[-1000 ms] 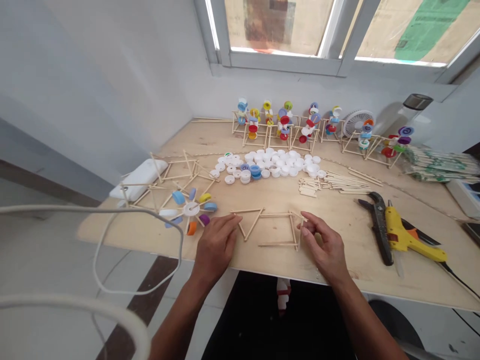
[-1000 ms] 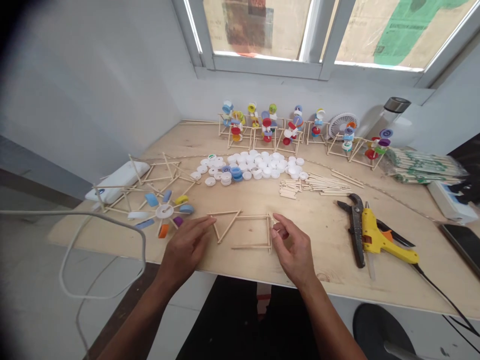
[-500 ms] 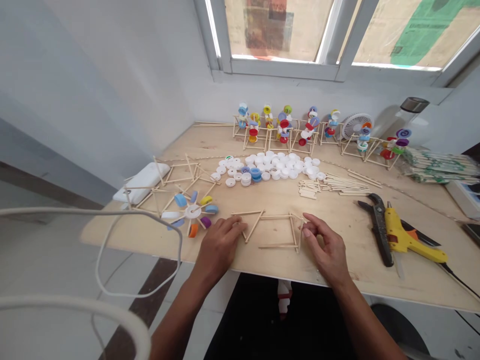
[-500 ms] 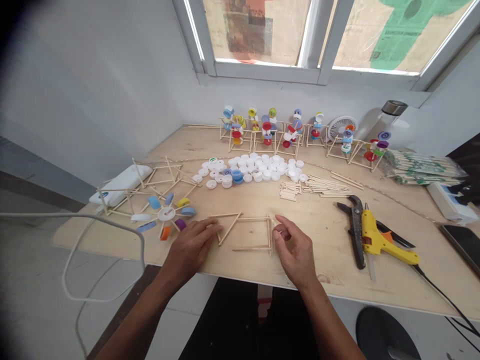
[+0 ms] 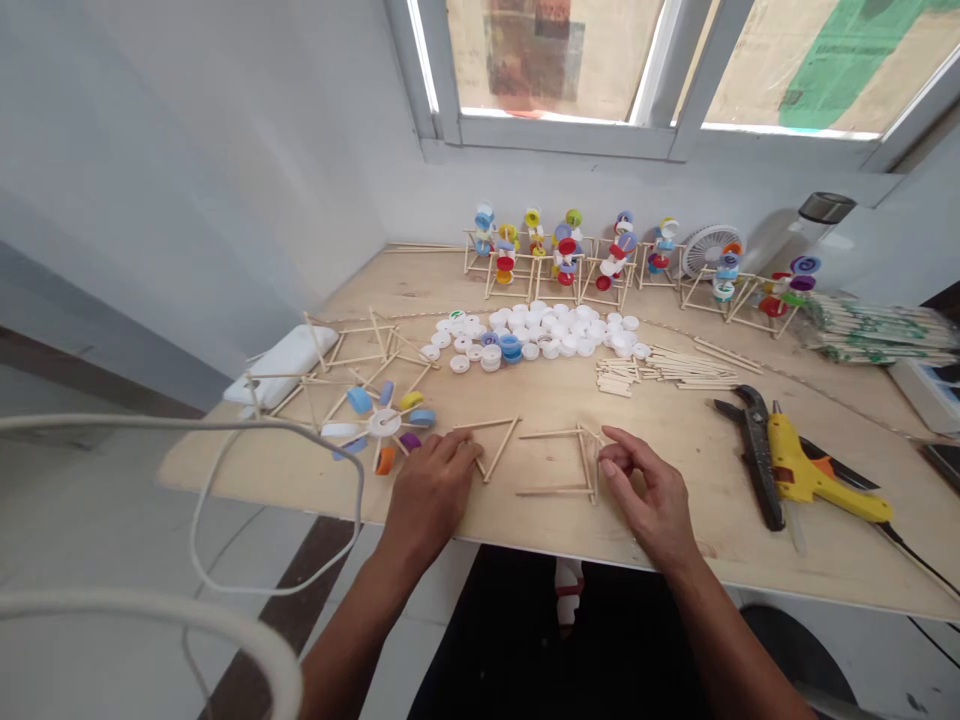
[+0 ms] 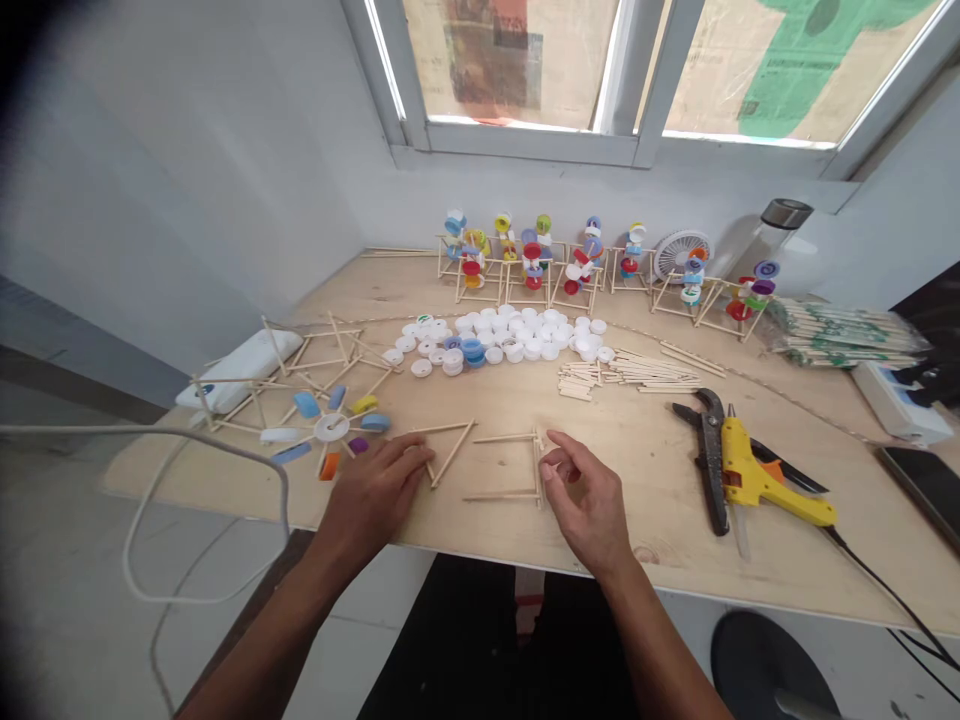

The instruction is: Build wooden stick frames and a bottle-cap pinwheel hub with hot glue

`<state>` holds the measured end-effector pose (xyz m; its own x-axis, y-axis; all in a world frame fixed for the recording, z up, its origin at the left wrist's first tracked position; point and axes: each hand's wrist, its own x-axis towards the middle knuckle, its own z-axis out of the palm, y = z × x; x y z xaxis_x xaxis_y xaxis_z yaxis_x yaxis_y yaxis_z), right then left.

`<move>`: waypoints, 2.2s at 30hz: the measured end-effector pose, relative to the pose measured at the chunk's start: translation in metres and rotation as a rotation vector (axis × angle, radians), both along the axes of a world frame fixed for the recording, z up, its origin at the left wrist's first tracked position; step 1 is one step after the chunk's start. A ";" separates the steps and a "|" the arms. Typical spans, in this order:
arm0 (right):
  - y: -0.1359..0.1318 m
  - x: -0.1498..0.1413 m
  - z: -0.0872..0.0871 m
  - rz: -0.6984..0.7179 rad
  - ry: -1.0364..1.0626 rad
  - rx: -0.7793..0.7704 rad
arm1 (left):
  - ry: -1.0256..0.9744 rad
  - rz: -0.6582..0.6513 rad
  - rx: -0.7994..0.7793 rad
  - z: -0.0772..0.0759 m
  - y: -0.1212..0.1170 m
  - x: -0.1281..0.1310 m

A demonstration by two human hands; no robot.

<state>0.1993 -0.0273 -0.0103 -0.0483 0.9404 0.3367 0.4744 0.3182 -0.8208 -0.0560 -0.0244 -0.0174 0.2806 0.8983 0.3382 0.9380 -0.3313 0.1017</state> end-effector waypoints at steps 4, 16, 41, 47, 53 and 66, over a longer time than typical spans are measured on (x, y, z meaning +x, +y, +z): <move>0.000 0.000 0.000 -0.001 0.011 -0.010 | 0.007 0.015 -0.001 0.002 -0.001 0.000; -0.002 -0.001 0.005 -0.050 0.005 0.006 | -0.101 0.050 0.010 0.004 -0.005 0.000; -0.001 0.003 -0.004 -0.202 0.082 0.084 | 0.081 0.328 -0.251 0.034 0.012 0.013; -0.002 0.002 -0.004 -0.322 0.250 0.116 | -0.086 0.240 -0.038 0.039 -0.008 0.014; -0.020 -0.003 0.026 -0.302 0.224 0.227 | -0.371 0.064 0.044 0.057 -0.026 0.018; -0.056 -0.028 0.070 0.076 -0.046 -0.041 | -0.669 -0.298 -0.035 0.073 -0.071 0.044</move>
